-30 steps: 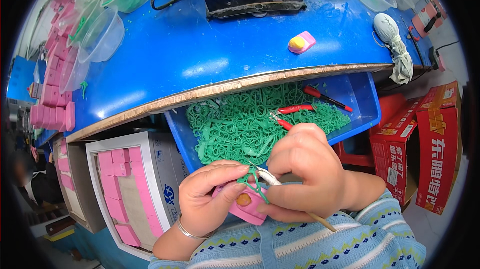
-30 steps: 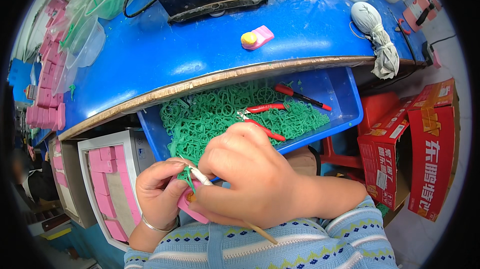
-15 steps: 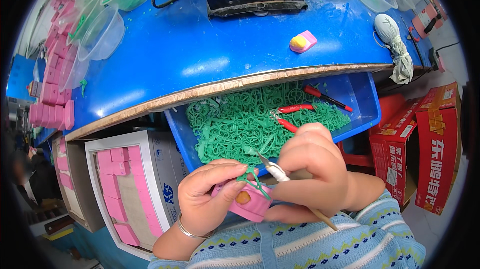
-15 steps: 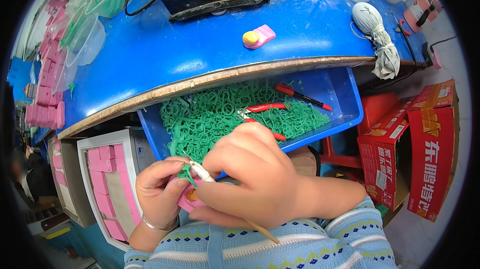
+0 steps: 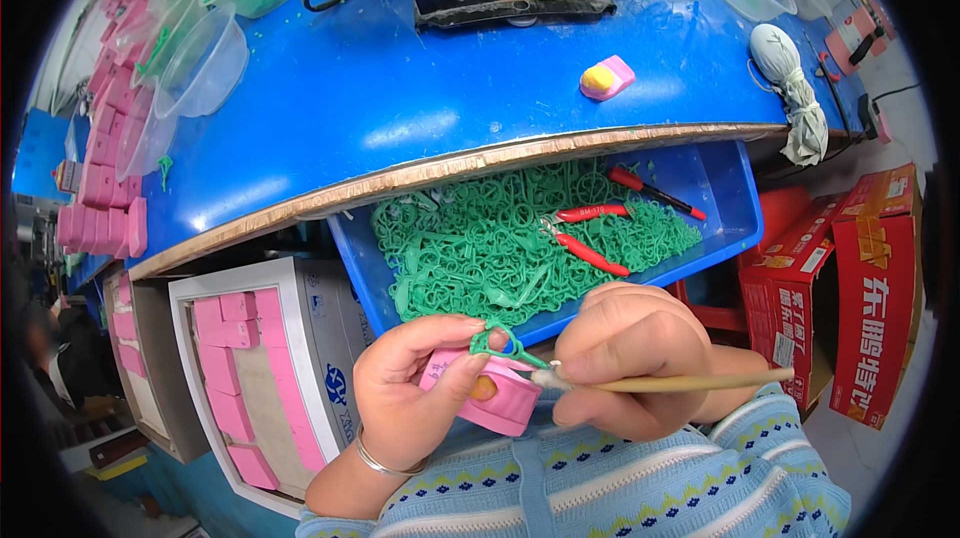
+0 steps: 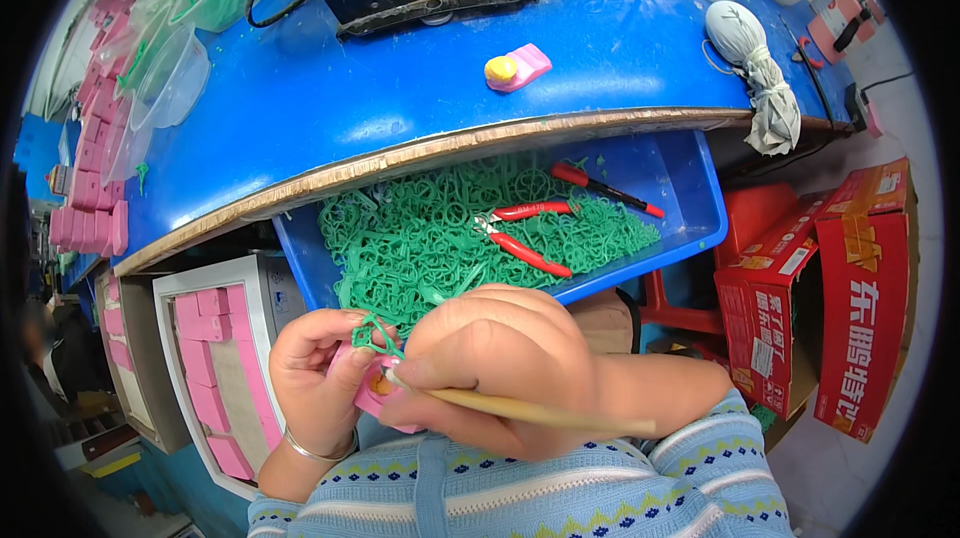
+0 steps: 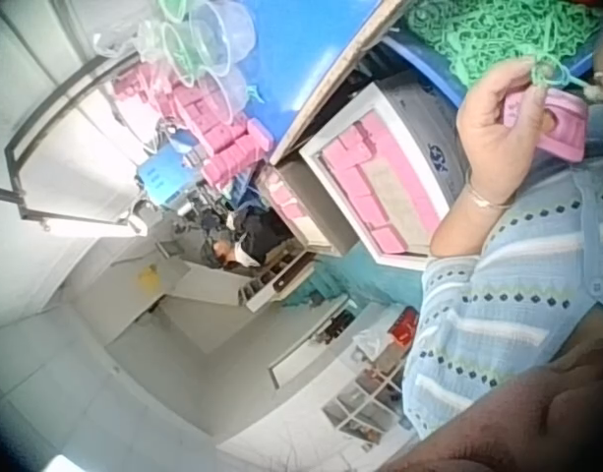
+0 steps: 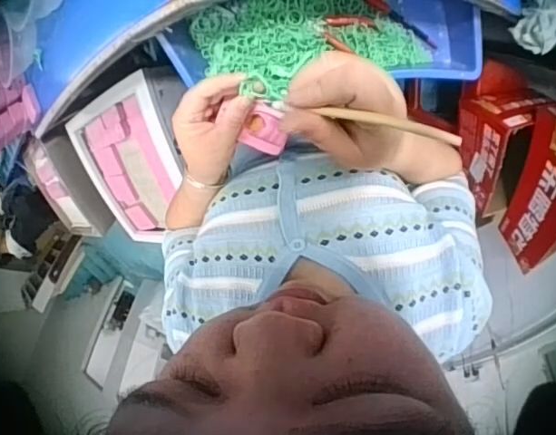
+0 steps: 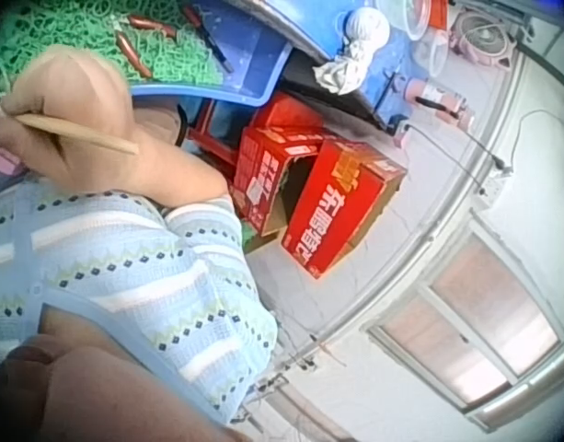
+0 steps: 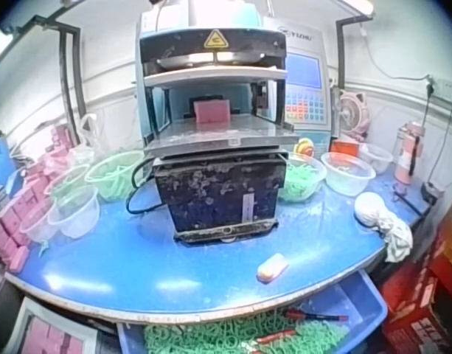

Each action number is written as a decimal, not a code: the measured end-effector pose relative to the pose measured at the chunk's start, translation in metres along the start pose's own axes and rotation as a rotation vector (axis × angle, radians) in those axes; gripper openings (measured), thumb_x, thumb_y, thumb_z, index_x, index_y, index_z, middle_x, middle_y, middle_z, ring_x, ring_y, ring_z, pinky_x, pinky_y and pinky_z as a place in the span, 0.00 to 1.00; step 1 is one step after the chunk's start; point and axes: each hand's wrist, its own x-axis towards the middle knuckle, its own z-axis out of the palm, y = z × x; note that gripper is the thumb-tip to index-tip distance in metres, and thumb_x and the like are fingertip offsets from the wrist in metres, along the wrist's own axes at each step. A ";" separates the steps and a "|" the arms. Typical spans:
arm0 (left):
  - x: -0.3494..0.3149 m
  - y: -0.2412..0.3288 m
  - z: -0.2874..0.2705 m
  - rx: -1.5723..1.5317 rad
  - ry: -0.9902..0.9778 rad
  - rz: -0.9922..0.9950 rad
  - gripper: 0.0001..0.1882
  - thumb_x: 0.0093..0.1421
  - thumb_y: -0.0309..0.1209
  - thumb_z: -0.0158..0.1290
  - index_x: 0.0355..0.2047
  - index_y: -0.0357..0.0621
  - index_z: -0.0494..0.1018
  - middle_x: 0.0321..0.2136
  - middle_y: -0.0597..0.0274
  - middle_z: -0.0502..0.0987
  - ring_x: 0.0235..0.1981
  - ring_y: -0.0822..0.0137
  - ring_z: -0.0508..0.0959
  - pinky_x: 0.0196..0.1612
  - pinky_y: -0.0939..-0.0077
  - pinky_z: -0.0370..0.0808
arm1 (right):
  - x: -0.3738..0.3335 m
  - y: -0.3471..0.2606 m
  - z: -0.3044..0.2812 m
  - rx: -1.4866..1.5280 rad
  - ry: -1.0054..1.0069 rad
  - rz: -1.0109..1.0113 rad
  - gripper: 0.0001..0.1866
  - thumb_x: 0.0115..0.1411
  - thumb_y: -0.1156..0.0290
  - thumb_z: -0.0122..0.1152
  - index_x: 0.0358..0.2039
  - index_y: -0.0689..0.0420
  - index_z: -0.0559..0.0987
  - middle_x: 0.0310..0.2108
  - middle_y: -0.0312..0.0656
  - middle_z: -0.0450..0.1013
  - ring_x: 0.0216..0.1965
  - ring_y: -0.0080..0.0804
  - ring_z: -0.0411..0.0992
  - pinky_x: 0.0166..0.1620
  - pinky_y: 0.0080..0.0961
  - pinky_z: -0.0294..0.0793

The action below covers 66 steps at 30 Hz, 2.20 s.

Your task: Using a tool to insert small green components into a pink molded part.

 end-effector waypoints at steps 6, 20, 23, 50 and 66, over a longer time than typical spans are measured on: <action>0.000 0.003 0.002 -0.034 -0.009 -0.006 0.12 0.55 0.15 0.53 0.41 0.30 0.70 0.37 0.49 0.77 0.34 0.69 0.78 0.32 0.82 0.79 | -0.001 0.008 0.015 0.035 0.105 0.062 0.12 0.46 0.74 0.69 0.27 0.59 0.72 0.21 0.43 0.72 0.21 0.36 0.73 0.23 0.25 0.69; 0.001 0.003 0.001 -0.009 -0.030 0.016 0.12 0.55 0.14 0.52 0.41 0.30 0.70 0.36 0.49 0.77 0.32 0.71 0.78 0.31 0.84 0.78 | 0.000 0.013 0.013 0.018 0.041 -0.021 0.14 0.50 0.78 0.65 0.36 0.60 0.70 0.24 0.42 0.72 0.20 0.28 0.70 0.22 0.23 0.66; 0.001 0.003 0.002 -0.006 -0.033 0.018 0.12 0.55 0.14 0.51 0.41 0.30 0.70 0.36 0.49 0.76 0.32 0.71 0.78 0.30 0.84 0.78 | -0.001 0.013 0.013 0.015 0.052 -0.015 0.14 0.50 0.78 0.66 0.35 0.60 0.71 0.24 0.42 0.72 0.19 0.29 0.70 0.21 0.23 0.66; 0.000 0.001 0.001 -0.055 -0.050 0.032 0.12 0.55 0.13 0.51 0.41 0.30 0.69 0.38 0.48 0.75 0.37 0.67 0.78 0.32 0.82 0.80 | 0.002 0.008 0.013 -0.035 0.072 -0.008 0.12 0.46 0.75 0.69 0.27 0.60 0.73 0.21 0.43 0.72 0.19 0.36 0.71 0.22 0.26 0.68; -0.001 0.000 0.001 -0.063 -0.053 0.026 0.14 0.55 0.13 0.50 0.42 0.32 0.66 0.38 0.48 0.75 0.37 0.67 0.78 0.34 0.81 0.79 | 0.002 0.008 0.013 -0.025 0.067 0.001 0.11 0.47 0.74 0.68 0.27 0.60 0.73 0.21 0.43 0.73 0.20 0.36 0.72 0.22 0.26 0.69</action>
